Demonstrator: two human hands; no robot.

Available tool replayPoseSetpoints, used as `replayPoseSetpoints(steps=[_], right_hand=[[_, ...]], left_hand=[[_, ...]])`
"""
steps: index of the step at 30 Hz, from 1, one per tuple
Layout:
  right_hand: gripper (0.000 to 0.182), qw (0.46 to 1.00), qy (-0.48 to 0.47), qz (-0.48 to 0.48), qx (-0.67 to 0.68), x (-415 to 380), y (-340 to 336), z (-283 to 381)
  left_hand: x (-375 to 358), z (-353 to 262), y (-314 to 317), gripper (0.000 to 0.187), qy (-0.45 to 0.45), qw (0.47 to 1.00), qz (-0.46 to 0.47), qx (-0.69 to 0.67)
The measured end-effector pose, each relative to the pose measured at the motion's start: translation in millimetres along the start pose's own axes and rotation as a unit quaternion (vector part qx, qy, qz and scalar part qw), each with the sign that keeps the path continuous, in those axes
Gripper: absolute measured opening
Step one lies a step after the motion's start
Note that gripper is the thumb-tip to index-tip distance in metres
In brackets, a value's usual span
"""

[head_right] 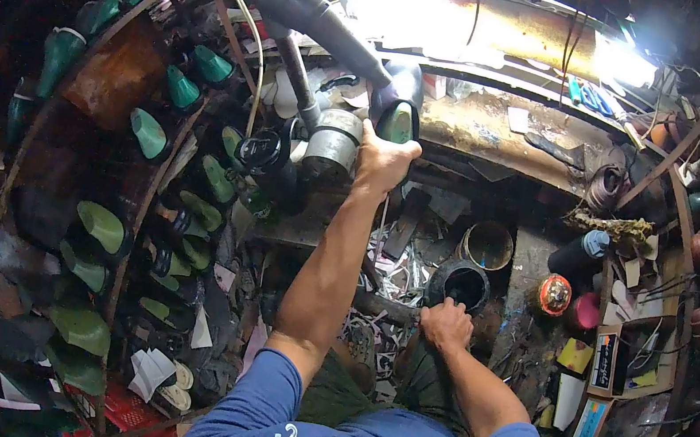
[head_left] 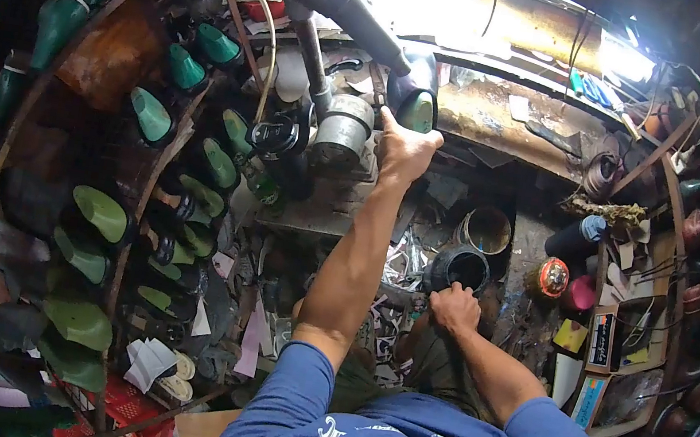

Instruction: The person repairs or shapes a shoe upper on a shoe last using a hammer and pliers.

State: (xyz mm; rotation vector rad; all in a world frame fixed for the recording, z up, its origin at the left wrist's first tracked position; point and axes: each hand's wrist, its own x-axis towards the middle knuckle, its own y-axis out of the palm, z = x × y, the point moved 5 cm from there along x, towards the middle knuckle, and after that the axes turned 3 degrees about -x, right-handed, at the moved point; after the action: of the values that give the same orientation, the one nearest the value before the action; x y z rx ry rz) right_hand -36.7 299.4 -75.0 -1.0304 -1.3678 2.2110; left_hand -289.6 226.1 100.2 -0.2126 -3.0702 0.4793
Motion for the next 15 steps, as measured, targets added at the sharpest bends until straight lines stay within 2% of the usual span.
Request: replayPoseSetpoints(steps=[12,15], right_hand=[[0.055,1.0,0.007,0.022,-0.006,1.5,1.9,-1.1],[0.059,1.0,-0.009,-0.004,-0.017,1.8,2.8,-2.2]], left_hand=[[-3.0,-8.1,-1.6,0.115,-0.03,0.995,0.037,0.092],[-0.8,-9.6,-0.1,0.115,-0.013,0.995,0.037,0.09]])
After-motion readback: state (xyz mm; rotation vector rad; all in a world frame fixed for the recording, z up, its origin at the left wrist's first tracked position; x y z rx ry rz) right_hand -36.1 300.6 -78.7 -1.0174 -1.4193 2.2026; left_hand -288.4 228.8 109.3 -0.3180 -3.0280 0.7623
